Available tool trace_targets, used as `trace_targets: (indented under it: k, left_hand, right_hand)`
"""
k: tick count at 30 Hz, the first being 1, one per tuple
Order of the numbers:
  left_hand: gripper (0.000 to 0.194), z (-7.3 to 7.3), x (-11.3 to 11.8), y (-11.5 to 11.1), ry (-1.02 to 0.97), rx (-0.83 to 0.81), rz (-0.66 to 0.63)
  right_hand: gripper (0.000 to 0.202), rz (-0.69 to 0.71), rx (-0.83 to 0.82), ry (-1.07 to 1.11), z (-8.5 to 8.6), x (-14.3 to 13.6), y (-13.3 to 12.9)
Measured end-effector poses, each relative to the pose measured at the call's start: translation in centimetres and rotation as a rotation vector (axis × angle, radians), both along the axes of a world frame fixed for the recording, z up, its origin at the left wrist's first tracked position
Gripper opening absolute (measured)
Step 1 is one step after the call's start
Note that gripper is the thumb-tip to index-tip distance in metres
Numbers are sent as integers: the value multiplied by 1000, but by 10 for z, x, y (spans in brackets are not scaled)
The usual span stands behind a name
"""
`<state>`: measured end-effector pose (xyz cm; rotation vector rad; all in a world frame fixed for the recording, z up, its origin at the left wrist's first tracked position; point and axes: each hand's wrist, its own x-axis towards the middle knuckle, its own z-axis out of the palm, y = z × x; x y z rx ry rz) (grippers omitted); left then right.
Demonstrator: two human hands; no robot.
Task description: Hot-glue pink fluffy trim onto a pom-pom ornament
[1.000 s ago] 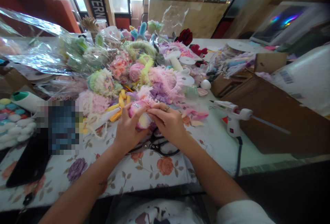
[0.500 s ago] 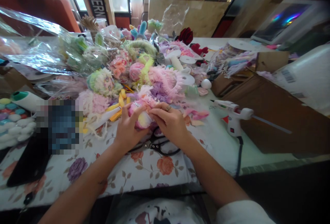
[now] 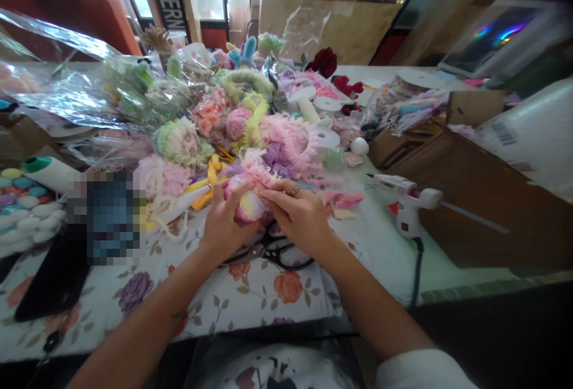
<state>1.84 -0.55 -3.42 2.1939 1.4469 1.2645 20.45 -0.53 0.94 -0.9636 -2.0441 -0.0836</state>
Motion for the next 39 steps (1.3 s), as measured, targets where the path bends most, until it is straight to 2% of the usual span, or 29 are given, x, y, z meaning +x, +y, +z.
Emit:
trace_targets:
  k: [8, 16, 25, 33, 39]
  left_hand:
    - [66, -1, 0, 1, -54, -25, -10]
    - [62, 0, 2, 1, -193, -93, -49]
    - [62, 5, 2, 2, -344, -176, -80]
    - [64, 12, 1, 1, -421, -264, -96]
    - [64, 15, 1, 2, -452, -292, -105]
  right_hand:
    - [24, 37, 41, 21, -1, 2, 1]
    - [25, 41, 63, 45, -7, 3, 4]
    - [24, -16, 255, -48, -15, 4, 5]
    - [26, 24, 197, 1, -20, 6, 6]
    - [25, 17, 253, -30, -19, 7, 7]
